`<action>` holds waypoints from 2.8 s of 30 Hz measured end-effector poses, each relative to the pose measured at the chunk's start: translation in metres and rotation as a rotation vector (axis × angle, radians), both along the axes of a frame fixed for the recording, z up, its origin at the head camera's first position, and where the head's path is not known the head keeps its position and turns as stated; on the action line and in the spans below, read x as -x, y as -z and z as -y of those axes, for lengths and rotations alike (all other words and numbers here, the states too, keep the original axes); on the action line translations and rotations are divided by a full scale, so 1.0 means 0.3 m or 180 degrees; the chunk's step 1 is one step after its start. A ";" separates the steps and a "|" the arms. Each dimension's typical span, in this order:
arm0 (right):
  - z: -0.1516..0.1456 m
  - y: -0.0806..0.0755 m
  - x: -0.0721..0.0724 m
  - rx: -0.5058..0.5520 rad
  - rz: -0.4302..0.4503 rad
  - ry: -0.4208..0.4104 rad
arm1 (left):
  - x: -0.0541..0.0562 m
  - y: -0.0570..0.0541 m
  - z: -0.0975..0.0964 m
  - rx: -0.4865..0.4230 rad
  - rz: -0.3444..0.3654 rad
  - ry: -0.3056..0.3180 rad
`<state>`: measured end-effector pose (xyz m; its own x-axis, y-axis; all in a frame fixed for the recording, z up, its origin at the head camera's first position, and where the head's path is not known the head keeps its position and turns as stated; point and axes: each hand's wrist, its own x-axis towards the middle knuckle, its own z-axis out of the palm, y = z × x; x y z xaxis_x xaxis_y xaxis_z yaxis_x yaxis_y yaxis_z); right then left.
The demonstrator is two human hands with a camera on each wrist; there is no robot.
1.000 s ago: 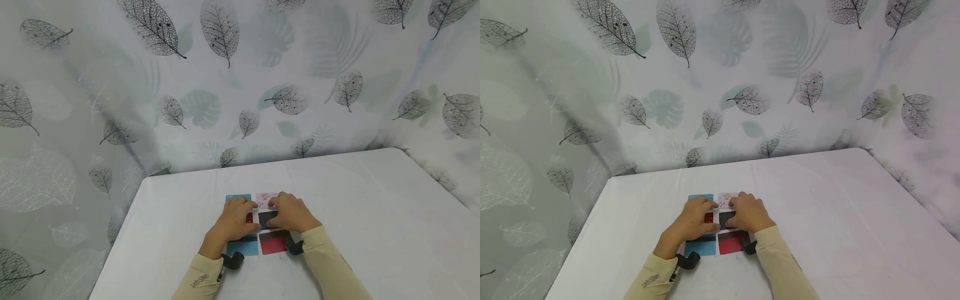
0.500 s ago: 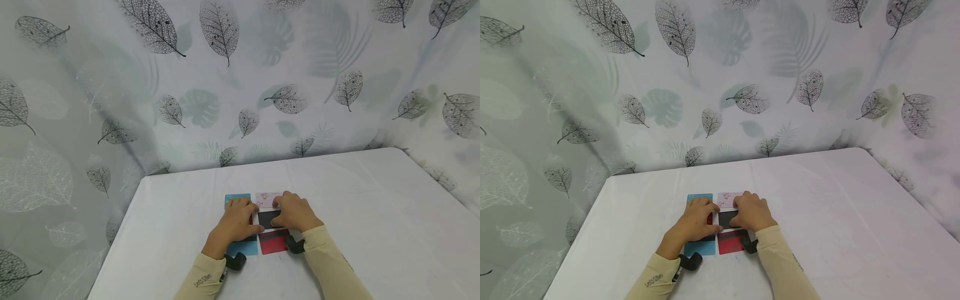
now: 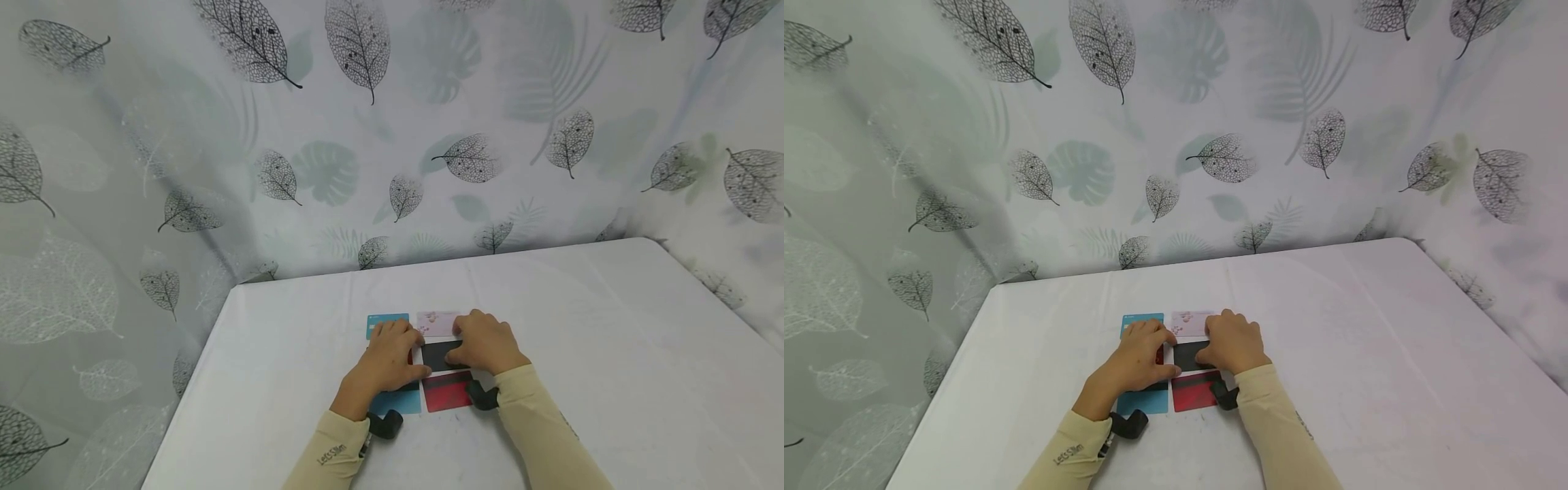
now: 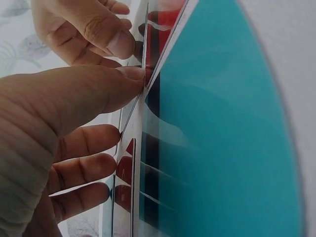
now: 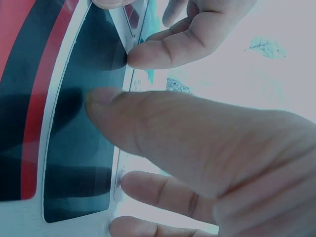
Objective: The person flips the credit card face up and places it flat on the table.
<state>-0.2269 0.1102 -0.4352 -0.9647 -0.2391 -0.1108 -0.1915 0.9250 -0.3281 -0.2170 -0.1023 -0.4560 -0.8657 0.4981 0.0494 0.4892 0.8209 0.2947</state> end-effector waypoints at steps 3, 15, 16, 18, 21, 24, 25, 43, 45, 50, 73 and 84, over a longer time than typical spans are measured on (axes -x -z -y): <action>-0.001 -0.002 -0.001 0.0005 -0.0001 0.0047 | 0.003 0.004 0.001 -0.0024 0.0002 0.0005; -0.002 -0.005 -0.002 0.0212 0.0052 0.0261 | 0.004 0.008 0.001 -0.0169 -0.0031 0.0071; -0.001 -0.005 -0.002 0.0243 0.0069 0.0256 | 0.004 0.007 0.001 -0.0169 -0.0031 0.0070; 0.001 -0.006 -0.003 0.0302 0.0100 0.0238 | 0.003 0.006 0.000 -0.0165 -0.0032 0.0065; 0.003 -0.006 -0.003 0.0346 0.0118 0.0206 | 0.003 0.006 -0.001 -0.0139 -0.0039 0.0055; 0.003 -0.005 -0.001 0.0350 0.0112 0.0163 | 0.003 0.007 0.000 -0.0111 -0.0020 0.0033; 0.003 -0.005 0.000 0.0348 0.0107 0.0129 | 0.003 0.007 0.000 -0.0103 -0.0012 0.0024; 0.008 -0.018 0.008 0.0038 -0.0029 -0.0312 | -0.002 0.003 0.007 -0.0120 0.0042 -0.0018; 0.009 -0.018 0.008 0.0023 -0.0040 -0.0317 | -0.002 0.003 0.005 -0.0109 0.0041 -0.0007; 0.013 -0.013 0.011 -0.0001 -0.0100 -0.0348 | -0.001 0.004 0.001 -0.0074 0.0044 -0.0026; 0.016 -0.017 0.012 0.0236 0.0049 -0.0302 | 0.002 -0.006 0.012 -0.0176 0.0231 -0.0048; 0.019 -0.020 0.006 0.0272 0.0111 -0.0328 | 0.005 -0.009 0.019 -0.0291 0.0292 -0.0035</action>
